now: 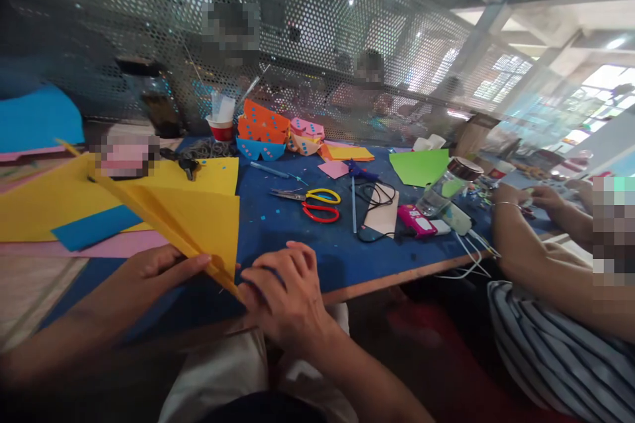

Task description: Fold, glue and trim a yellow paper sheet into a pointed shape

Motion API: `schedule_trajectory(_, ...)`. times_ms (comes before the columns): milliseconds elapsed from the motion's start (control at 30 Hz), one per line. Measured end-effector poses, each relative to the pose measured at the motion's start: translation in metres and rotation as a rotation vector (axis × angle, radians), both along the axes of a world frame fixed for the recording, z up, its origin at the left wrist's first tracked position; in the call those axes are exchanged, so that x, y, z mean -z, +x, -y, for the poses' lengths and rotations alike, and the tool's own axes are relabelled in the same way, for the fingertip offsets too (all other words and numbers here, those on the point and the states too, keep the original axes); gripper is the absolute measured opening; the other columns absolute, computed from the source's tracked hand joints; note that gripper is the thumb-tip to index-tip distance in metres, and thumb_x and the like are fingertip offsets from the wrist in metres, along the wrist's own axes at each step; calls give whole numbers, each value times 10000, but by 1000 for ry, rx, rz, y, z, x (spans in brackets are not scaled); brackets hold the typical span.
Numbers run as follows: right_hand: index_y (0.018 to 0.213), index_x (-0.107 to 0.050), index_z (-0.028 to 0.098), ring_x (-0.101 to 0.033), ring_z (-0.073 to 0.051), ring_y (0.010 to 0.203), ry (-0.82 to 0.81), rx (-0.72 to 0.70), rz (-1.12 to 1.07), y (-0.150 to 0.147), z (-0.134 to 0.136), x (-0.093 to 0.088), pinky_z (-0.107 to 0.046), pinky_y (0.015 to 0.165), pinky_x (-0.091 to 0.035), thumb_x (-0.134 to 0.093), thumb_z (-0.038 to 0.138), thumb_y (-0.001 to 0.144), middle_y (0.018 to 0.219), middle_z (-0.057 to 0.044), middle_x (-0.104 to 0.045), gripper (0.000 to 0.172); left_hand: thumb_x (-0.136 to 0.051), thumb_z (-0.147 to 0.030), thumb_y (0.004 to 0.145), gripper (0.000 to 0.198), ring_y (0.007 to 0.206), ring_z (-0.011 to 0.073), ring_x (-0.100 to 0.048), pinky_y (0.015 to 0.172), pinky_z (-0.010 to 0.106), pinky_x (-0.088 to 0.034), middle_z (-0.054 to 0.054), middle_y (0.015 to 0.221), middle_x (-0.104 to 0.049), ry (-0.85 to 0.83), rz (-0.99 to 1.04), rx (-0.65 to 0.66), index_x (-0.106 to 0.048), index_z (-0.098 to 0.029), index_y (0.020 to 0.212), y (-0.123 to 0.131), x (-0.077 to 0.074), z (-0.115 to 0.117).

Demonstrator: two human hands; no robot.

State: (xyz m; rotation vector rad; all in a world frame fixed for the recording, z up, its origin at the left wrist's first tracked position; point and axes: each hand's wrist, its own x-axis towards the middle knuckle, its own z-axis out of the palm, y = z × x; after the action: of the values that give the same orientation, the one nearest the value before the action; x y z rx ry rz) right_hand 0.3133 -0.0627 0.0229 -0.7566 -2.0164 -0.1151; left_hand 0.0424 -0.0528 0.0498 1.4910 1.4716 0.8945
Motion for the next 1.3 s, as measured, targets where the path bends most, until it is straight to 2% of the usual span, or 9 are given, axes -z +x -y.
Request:
schedule_trajectory(167,1617,-697,253,-773,-310,1478,-277,-35,-257,10,-37,-24,-500,1269,-633,-762,369,1216,1568,-166,-809,423,-868,-923,827,661,1046,404,-872,941,469,-739,85,1030,-933,-89,-4,251,-883,-275,955,-3,-21,-12)
schedule_trajectory(233,1628,-678,241,-825,-292,1374,-548,-164,-324,9,-51,-33,-455,1187,-672,-770,497,1205,1533,-159,-832,503,-836,-881,881,611,991,374,-856,891,436,-716,69,1003,-914,-81,-13,329,-870,-284,1005,-2,-22,-17)
schedule_trajectory(367,1545,-710,232,-843,-262,1077,-963,-286,-373,3,-65,-46,-378,954,-673,-899,653,1071,1185,-72,-872,661,-849,-837,883,544,880,324,-815,807,389,-663,32,884,-843,-105,-11,432,-797,-302,964,2,-21,-29)
schedule_trajectory(467,1494,-708,228,-808,-254,994,-1054,-314,-402,1,-72,-52,-362,892,-629,-973,672,989,1053,-33,-840,722,-881,-850,843,579,808,302,-778,742,361,-619,16,808,-778,-158,55,480,-734,-293,907,1,-19,-39)
schedule_trajectory(567,1483,-717,225,-795,-260,1018,-1111,-344,-389,1,-82,-60,-365,902,-615,-1007,718,931,1067,-39,-830,795,-879,-797,895,533,807,273,-739,715,321,-567,12,855,-781,-188,52,581,-805,-288,1034,-2,-21,-45)
schedule_trajectory(733,1216,-878,207,-742,-253,1049,-1155,-388,-333,-9,-99,-71,-346,906,-576,-1032,776,866,1118,-55,-833,686,-922,-663,932,427,677,178,-508,628,288,-411,-35,764,-618,-248,-33,737,-780,-260,932,-7,-35,-47)
schedule_trajectory(1033,972,-931,209,-730,-255,1067,-1234,-433,-419,-29,-128,-57,-360,959,-570,-1100,732,748,1057,-68,-863,594,-927,-783,860,555,648,178,-498,580,287,-342,-32,745,-620,-187,6,590,-801,-265,1018,-30,-6,-70)
schedule_trajectory(1167,889,-908,217,-705,-233,974,-1221,-402,-448,-38,-135,-49,-351,896,-563,-1112,722,727,981,-49,-841,569,-906,-805,868,581,679,167,-488,612,274,-369,-35,738,-589,-129,8,499,-748,-246,868,-31,-7,-71)
schedule_trajectory(1300,873,-869,217,-644,-207,856,-1191,-308,-494,-45,-135,-41,-336,779,-521,-1097,766,704,875,-15,-753,618,-898,-821,845,595,665,166,-481,598,275,-347,-43,718,-594,-102,12,401,-742,-250,904,-29,-5,-68)
